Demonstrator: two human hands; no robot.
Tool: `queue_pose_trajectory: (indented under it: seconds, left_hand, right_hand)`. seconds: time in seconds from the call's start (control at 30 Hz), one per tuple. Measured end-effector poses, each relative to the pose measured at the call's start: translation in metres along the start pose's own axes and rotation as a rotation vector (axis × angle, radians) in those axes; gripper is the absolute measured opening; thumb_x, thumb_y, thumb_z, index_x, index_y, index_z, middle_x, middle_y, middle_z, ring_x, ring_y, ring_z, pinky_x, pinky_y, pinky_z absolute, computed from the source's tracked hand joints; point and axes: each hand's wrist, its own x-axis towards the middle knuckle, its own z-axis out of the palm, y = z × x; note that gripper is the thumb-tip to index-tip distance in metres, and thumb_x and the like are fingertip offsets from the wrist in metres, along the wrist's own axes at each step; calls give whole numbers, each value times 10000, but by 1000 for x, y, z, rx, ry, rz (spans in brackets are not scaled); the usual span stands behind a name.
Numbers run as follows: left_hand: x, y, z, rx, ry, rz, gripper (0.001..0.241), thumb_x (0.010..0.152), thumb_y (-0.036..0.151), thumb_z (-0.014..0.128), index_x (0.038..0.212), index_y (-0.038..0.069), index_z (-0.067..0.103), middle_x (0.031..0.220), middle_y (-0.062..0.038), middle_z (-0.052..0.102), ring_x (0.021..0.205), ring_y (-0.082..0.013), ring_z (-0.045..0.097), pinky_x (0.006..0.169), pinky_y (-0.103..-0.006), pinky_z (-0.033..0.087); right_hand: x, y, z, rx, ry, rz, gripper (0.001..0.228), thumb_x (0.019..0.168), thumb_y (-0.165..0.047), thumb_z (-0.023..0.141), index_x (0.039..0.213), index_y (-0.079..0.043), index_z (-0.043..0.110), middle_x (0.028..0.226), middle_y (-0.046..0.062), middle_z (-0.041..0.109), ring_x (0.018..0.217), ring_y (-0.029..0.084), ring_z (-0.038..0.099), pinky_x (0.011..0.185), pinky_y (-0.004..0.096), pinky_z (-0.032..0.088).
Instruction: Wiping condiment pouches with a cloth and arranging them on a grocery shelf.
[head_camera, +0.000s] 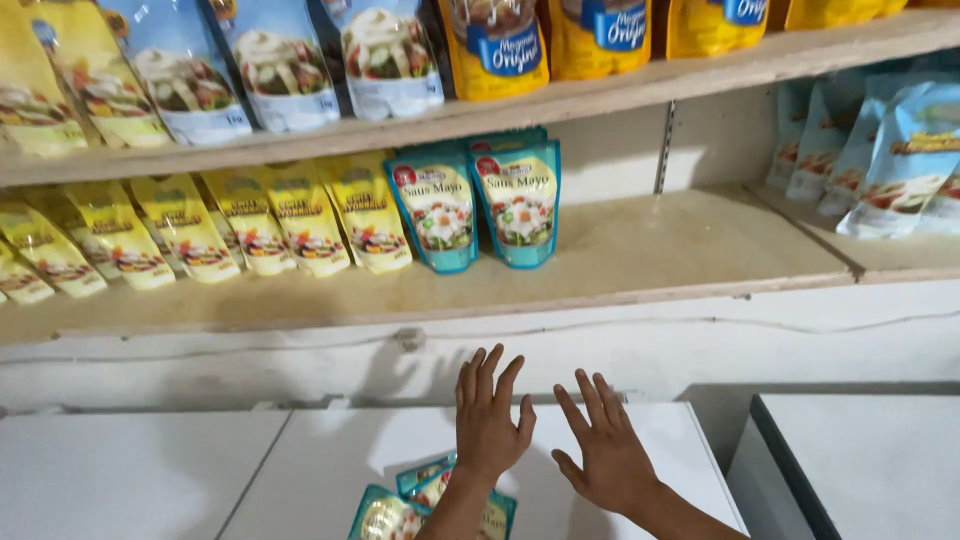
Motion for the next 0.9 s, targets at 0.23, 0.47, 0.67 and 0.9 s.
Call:
queue_pose_trajectory:
  seconds: [0.23,0.47,0.67,0.9]
  left_hand:
    - [-119,-38,5,330,-751,-608,883,861,518,683,1577,210,268,1640,-208,169,1515,-508,84,1210,-669,117]
    - [-161,-50,-12,402,-1088,-1201,1250,675,813,749,1650,362,109,1716,-113,-229,1470,-670,-116,1076,-812,285]
    - [-213,-48,42,443,-974,-1039,882,841,604,655,1576,225,349,1665,-212,-5,1442,-664,31,1057,-801,303]
    - [-242,8,63,298,-1148,-559,452,1035,398,437,1256,87,679,1382,-140,582,1410,-360,412,1122,-753,215]
  right_hand:
    - [-114,-17,46,120,-963,378,1042,934,-526,698,1644,-217,0,1687,188,-52,1557,453,-24,1271,543,151]
    - [-177,-37,69,-115,-1317,431,1209,778,-815,651,1650,-191,92,1671,256,122,1472,559,202,1165,675,304]
    - [-187,-28,85,-92,-1312,465,1222,795,-906,564,1662,-268,-16,1704,251,-111,1521,597,-74,1207,719,114]
    - [-227,-8,120,2,-1120,491,1041,834,-788,522,1642,-349,34,1703,201,-146,1526,549,-147,1203,691,28]
